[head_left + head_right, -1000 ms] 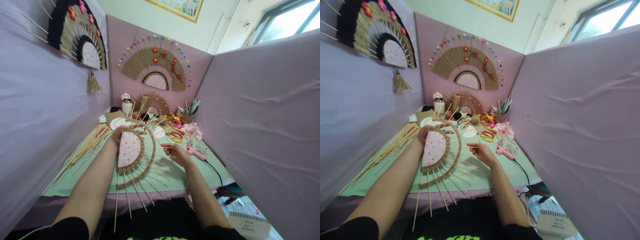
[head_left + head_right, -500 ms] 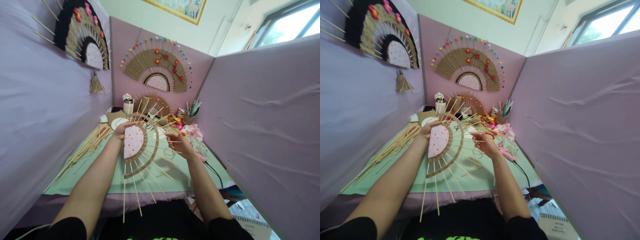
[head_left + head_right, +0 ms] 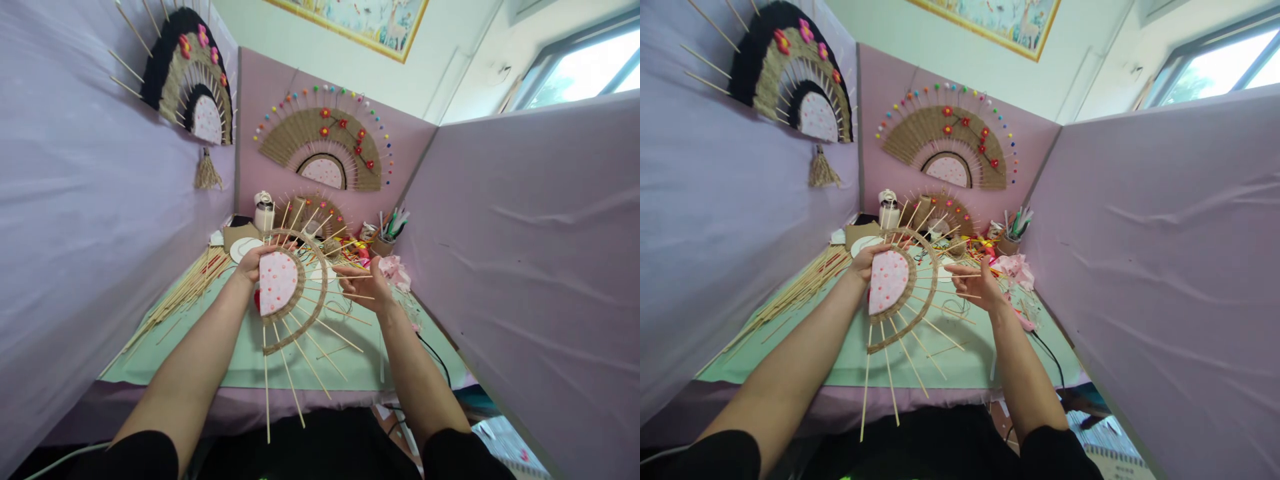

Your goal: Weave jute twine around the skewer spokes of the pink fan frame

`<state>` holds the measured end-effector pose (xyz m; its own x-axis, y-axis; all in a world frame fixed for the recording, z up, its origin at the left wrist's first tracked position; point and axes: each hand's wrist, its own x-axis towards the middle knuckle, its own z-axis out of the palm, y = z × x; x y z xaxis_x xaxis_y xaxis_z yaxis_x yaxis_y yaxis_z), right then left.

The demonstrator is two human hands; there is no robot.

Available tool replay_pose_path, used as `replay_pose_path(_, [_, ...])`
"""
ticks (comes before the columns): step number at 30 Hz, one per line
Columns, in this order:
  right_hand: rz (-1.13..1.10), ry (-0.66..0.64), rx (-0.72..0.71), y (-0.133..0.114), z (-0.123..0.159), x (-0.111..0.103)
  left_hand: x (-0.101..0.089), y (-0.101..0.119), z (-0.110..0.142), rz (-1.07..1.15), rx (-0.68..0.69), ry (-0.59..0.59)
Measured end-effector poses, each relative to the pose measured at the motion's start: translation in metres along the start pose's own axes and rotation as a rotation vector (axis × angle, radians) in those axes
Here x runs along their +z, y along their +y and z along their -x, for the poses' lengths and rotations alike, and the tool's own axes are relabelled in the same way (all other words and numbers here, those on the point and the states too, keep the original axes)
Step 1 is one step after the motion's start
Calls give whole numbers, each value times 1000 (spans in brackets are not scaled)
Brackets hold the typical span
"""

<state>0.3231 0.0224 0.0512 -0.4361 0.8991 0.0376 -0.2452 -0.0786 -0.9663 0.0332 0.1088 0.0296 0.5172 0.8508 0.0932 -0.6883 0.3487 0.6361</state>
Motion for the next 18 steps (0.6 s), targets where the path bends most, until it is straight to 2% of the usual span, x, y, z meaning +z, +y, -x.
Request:
replay_pose_path(5, [64, 38, 1, -6, 4, -12, -4, -1, -1, -22, -77, -39])
replay_pose_path(13, [231, -25, 78, -16, 7, -29, -4, -2, -2, -53, -95, -27])
replay_pose_path(16, [362, -7, 78, -23, 8, -34, -4, -2, -3, -98, -122, -26])
replay_pose_path(18, [533, 31, 54, -30, 11, -32, -5, -2, -4, -127, -151, -31])
